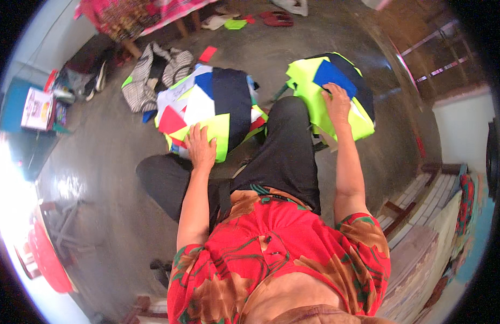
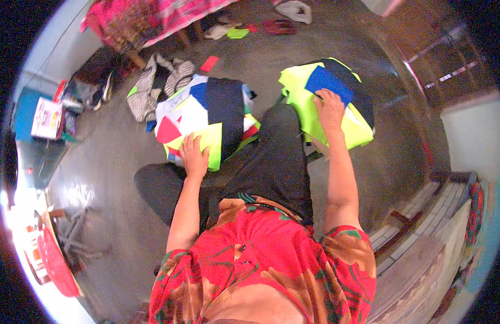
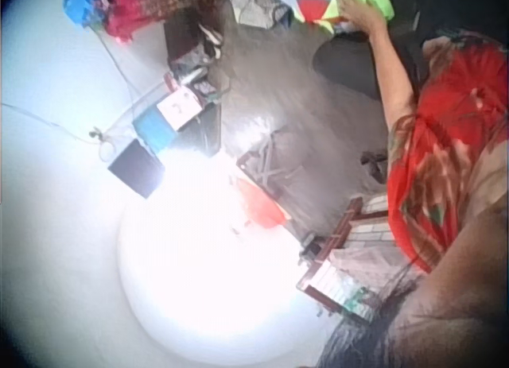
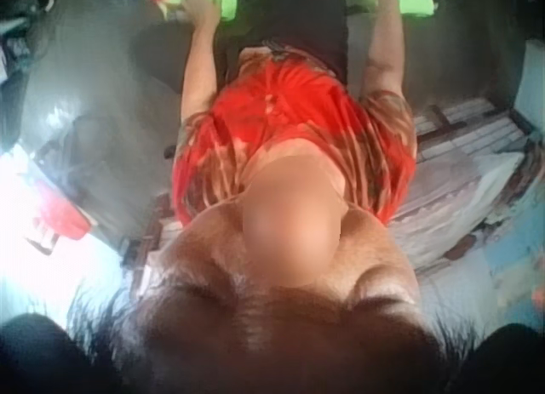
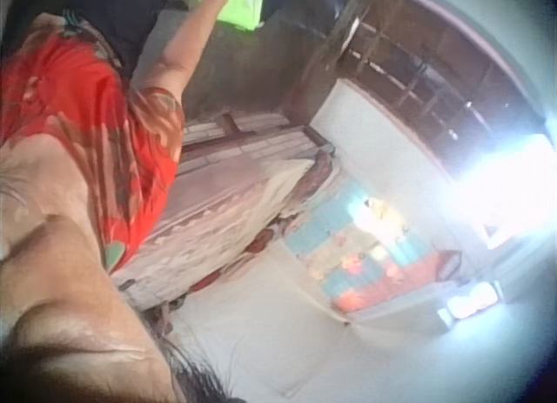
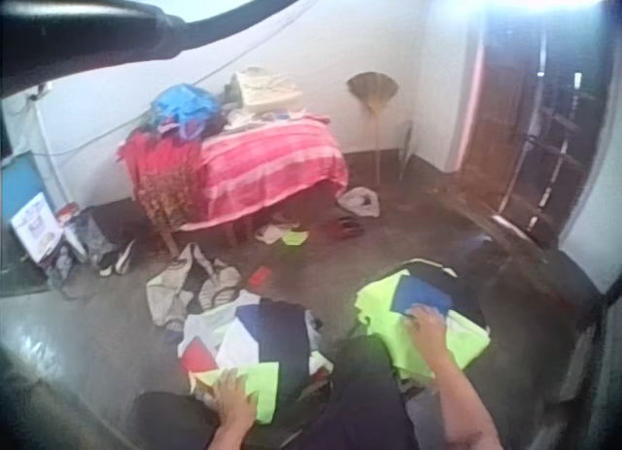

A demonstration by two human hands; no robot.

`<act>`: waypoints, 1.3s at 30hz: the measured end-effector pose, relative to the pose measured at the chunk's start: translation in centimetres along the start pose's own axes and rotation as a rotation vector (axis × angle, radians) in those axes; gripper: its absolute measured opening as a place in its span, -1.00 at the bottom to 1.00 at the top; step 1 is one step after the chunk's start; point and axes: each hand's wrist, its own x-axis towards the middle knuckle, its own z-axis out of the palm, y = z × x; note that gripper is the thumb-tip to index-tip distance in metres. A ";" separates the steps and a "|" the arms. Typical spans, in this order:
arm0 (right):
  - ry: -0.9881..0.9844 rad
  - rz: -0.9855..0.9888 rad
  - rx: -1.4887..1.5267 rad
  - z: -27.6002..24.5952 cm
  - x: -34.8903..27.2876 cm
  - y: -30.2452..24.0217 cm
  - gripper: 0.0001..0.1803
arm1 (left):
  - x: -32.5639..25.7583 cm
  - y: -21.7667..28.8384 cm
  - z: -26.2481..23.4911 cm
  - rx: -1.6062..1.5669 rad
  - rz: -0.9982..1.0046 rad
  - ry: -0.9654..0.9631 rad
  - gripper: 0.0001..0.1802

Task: The person sits on the floor and sorts colorful fabric pieces into two separate piles. They repeatedly pick up individual pieces, inspect them, and place them into one of the two stacks on either side.

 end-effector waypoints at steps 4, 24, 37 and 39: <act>0.065 -0.012 -0.041 0.5 0.4 -0.1 -0.90 | -0.1 0.0 -0.1 -0.014 0.022 0.032 -0.45; -0.511 0.292 1.292 6.0 -4.8 -19.3 -0.94 | -0.3 -0.3 -0.3 -0.186 0.059 0.163 -0.52; -0.739 0.097 1.145 7.4 -6.0 -19.4 -0.90 | -0.9 4.1 -2.0 -0.737 0.069 -0.138 -0.12; -0.770 0.114 1.166 7.6 -6.0 -19.5 -0.88 | -0.8 4.5 -1.4 -0.758 0.106 -0.129 -0.08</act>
